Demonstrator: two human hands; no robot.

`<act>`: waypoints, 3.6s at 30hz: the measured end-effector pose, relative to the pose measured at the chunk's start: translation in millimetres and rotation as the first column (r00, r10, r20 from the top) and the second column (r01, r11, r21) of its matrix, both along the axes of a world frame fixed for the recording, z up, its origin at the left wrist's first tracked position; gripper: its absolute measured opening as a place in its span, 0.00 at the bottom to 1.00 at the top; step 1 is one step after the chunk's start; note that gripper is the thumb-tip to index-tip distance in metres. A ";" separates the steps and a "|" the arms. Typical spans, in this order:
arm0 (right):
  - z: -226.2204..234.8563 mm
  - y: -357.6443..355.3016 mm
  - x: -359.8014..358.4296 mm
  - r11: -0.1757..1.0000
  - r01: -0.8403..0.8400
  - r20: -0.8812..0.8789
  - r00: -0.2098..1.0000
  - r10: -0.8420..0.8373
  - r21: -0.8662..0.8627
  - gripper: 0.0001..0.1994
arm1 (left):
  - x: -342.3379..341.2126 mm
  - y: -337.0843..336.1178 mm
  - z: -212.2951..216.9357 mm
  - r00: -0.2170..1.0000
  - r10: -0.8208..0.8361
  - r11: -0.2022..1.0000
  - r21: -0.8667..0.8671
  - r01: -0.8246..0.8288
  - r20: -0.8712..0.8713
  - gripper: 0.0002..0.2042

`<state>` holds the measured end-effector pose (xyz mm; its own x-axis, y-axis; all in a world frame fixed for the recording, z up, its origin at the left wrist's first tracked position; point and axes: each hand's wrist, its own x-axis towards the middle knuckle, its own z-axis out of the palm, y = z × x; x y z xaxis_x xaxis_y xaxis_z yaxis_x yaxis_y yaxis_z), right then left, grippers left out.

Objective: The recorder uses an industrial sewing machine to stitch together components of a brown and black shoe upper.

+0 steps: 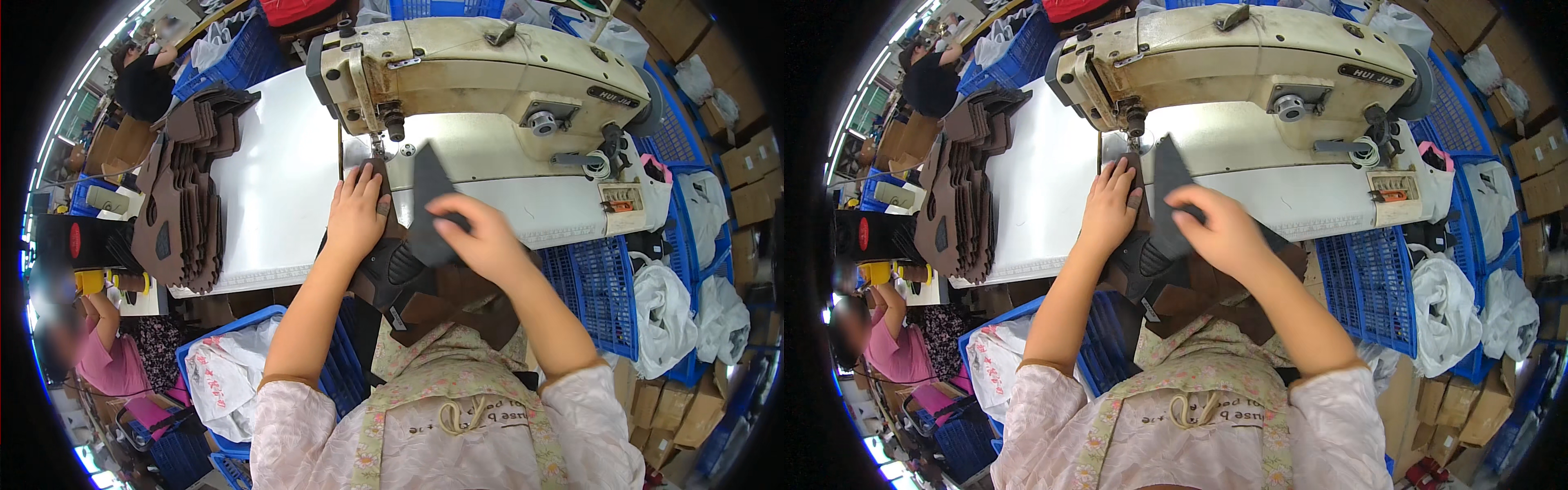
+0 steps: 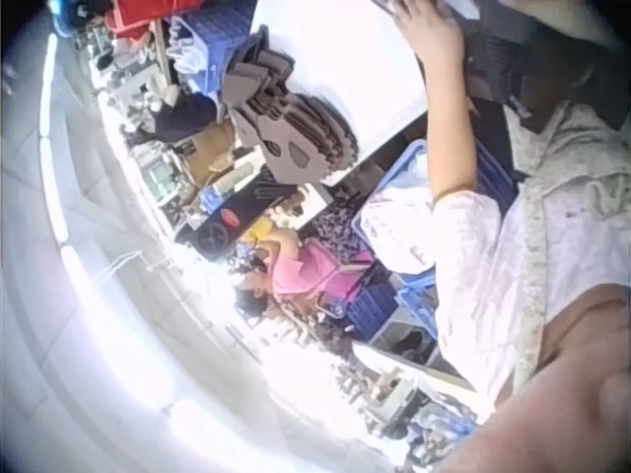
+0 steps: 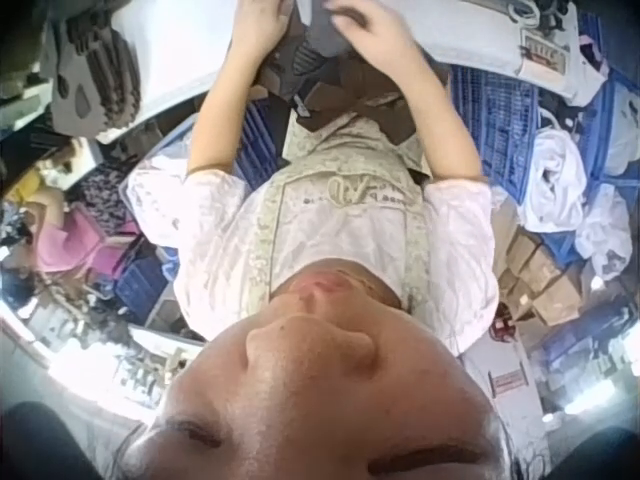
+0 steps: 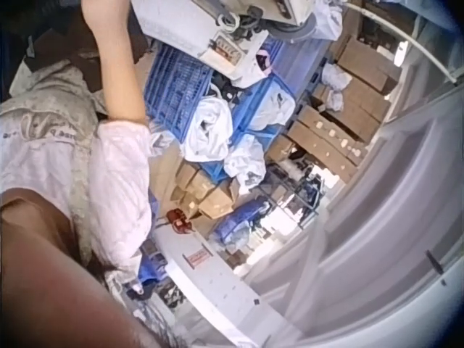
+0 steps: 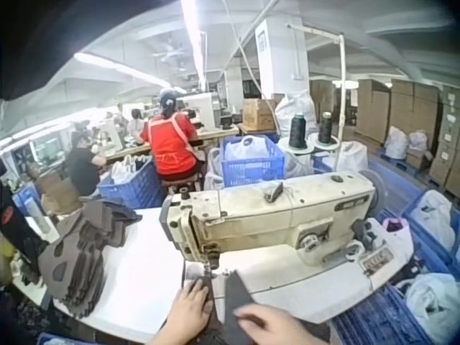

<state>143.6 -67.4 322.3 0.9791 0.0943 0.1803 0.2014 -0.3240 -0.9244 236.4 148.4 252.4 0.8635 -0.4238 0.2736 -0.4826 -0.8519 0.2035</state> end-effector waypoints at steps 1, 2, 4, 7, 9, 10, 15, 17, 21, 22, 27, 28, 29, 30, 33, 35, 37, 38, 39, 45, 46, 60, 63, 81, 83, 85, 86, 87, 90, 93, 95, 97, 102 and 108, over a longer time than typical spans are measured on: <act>-9.5 18.0 23.5 0.990 0.054 0.025 0.998 -0.051 -0.130 0.12 | 2.1 2.1 0.3 0.999 -0.038 0.999 -0.036 0.038 0.004 0.21; -18.2 30.3 38.6 0.952 0.117 -0.021 0.992 -0.128 -0.283 0.13 | 3.8 5.3 0.6 0.997 -0.073 0.995 -0.066 0.073 -0.001 0.22; -29.7 42.4 52.6 0.878 0.115 0.041 0.993 -0.108 -0.466 0.14 | 7.8 10.7 1.0 0.996 -0.089 0.995 -0.049 0.090 0.022 0.22; -35.7 46.1 52.5 0.667 0.234 0.245 0.966 -0.080 -0.707 0.17 | 9.7 13.5 -0.1 0.993 -0.115 0.992 -0.048 0.116 0.030 0.23; -37.7 47.3 48.3 0.575 0.364 0.425 0.905 -0.030 -0.733 0.18 | 9.2 12.6 0.3 0.991 -0.129 0.989 -0.065 0.130 0.028 0.23; -39.7 49.1 46.7 0.567 0.310 0.356 0.934 -0.032 -0.763 0.19 | 9.2 12.8 1.4 0.990 -0.137 0.990 -0.039 0.138 0.032 0.23; -55.2 39.7 50.4 0.663 0.188 0.251 0.968 -0.001 -0.724 0.20 | 10.5 14.5 6.0 0.985 -0.169 0.985 -0.021 0.170 0.015 0.23; -61.2 31.8 55.1 0.693 0.160 0.249 0.968 0.028 -0.703 0.20 | 12.5 15.9 6.2 0.984 -0.178 0.984 -0.029 0.178 0.007 0.23; -68.5 25.4 60.9 0.733 0.136 0.235 0.971 0.034 -0.666 0.18 | 13.1 16.8 3.6 0.982 -0.188 0.982 -0.028 0.188 0.005 0.23; -69.2 25.2 61.1 0.741 0.155 0.274 0.961 0.040 -0.653 0.18 | 13.1 16.6 3.2 0.982 -0.188 0.982 -0.027 0.189 0.030 0.23; -68.7 23.0 59.6 0.773 0.125 0.246 0.968 0.041 -0.622 0.18 | 12.6 15.2 4.2 0.984 -0.175 0.983 -0.047 0.176 0.035 0.22; -68.5 23.0 59.8 0.774 0.121 0.238 0.970 0.039 -0.621 0.18 | 12.3 15.3 4.8 0.985 -0.174 0.984 -0.041 0.175 0.025 0.22; -68.4 23.3 59.8 0.776 0.120 0.236 0.971 0.037 -0.619 0.19 | 12.2 15.3 5.3 0.985 -0.172 0.984 -0.039 0.173 0.016 0.22; -68.5 23.9 60.0 0.775 0.116 0.228 0.973 0.037 -0.621 0.19 | 12.2 15.2 5.7 0.985 -0.173 0.984 -0.036 0.173 0.013 0.22; -68.4 25.8 61.0 0.767 0.115 0.228 0.973 0.042 -0.632 0.19 | 11.8 14.9 5.9 0.985 -0.169 0.985 -0.037 0.170 0.012 0.22; -68.0 26.7 61.7 0.759 0.113 0.230 0.972 0.049 -0.641 0.19 | 12.1 14.9 6.2 0.985 -0.170 0.984 -0.049 0.170 0.008 0.22; -67.4 27.1 61.6 0.756 0.113 0.234 0.971 0.054 -0.644 0.19 | 11.9 14.6 6.2 0.986 -0.168 0.985 -0.047 0.168 0.008 0.22; -67.0 27.2 61.3 0.752 0.117 0.240 0.969 0.056 -0.648 0.19 | 11.7 14.6 6.4 0.986 -0.166 0.985 -0.050 0.166 0.007 0.22; -66.8 27.4 61.0 0.753 0.116 0.239 0.969 0.056 -0.648 0.19 | 11.6 14.7 6.7 0.986 -0.166 0.985 -0.046 0.167 0.005 0.22; -64.3 28.2 61.2 0.761 0.112 0.234 0.971 0.054 -0.640 0.19 | 12.3 14.5 9.3 0.984 -0.178 0.983 -0.042 0.178 -0.006 0.22; -63.4 28.0 61.5 0.756 0.100 0.228 0.971 0.066 -0.647 0.18 | 12.3 14.5 9.8 0.983 -0.184 0.982 -0.036 0.184 -0.016 0.22; -60.1 36.1 71.0 0.750 0.093 0.251 0.963 0.100 -0.655 0.17 | 33.6 23.8 12.1 0.960 -0.277 0.960 -0.050 0.275 -0.043 0.24; -60.9 38.6 75.0 0.744 0.104 0.257 0.962 0.094 -0.660 0.17 | 39.4 25.5 12.6 0.957 -0.287 0.957 -0.055 0.284 -0.045 0.23; -63.1 39.2 84.9 0.746 0.117 0.272 0.958 0.089 -0.656 0.17 | 53.5 29.1 11.9 0.944 -0.326 0.944 -0.071 0.322 -0.048 0.23; -62.6 39.0 84.8 0.739 0.109 0.263 0.960 0.095 -0.665 0.17 | 53.7 28.8 12.0 0.944 -0.326 0.944 -0.072 0.321 -0.057 0.23; -62.6 39.2 85.0 0.740 0.112 0.264 0.960 0.092 -0.663 0.17 | 54.7 28.5 12.2 0.945 -0.323 0.945 -0.068 0.319 -0.062 0.23; -62.6 39.5 85.0 0.747 0.117 0.273 0.958 0.089 -0.655 0.17 | 55.1 28.5 12.4 0.945 -0.319 0.947 -0.066 0.315 -0.066 0.23; -62.5 39.6 85.4 0.740 0.116 0.267 0.959 0.089 -0.662 0.17 | 55.4 28.4 12.8 0.945 -0.321 0.946 -0.067 0.317 -0.062 0.23; -61.9 41.0 85.9 0.739 0.122 0.276 0.957 0.090 -0.663 0.17 | 56.0 28.9 14.6 0.943 -0.326 0.945 -0.056 0.322 -0.071 0.23; -60.7 41.7 85.4 0.738 0.123 0.275 0.957 0.089 -0.664 0.17 | 56.7 28.9 16.0 0.940 -0.333 0.942 -0.056 0.330 -0.079 0.23; -60.0 42.0 84.7 0.734 0.109 0.265 0.959 0.099 -0.670 0.17 | 56.6 29.0 16.5 0.940 -0.329 0.944 -0.061 0.324 -0.091 0.23; -59.6 42.1 84.4 0.730 0.112 0.264 0.960 0.097 -0.675 0.17 | 56.0 29.3 16.4 0.939 -0.332 0.943 -0.060 0.327 -0.087 0.23; -60.4 41.7 85.9 0.730 0.116 0.264 0.960 0.092 -0.674 0.17 | 56.4 29.6 15.1 0.938 -0.337 0.941 -0.068 0.333 -0.082 0.23; -63.6 42.6 83.9 0.778 0.137 0.279 0.959 0.052 -0.614 0.18 | 56.8 28.1 15.1 0.935 -0.339 0.941 -0.067 0.333 -0.103 0.24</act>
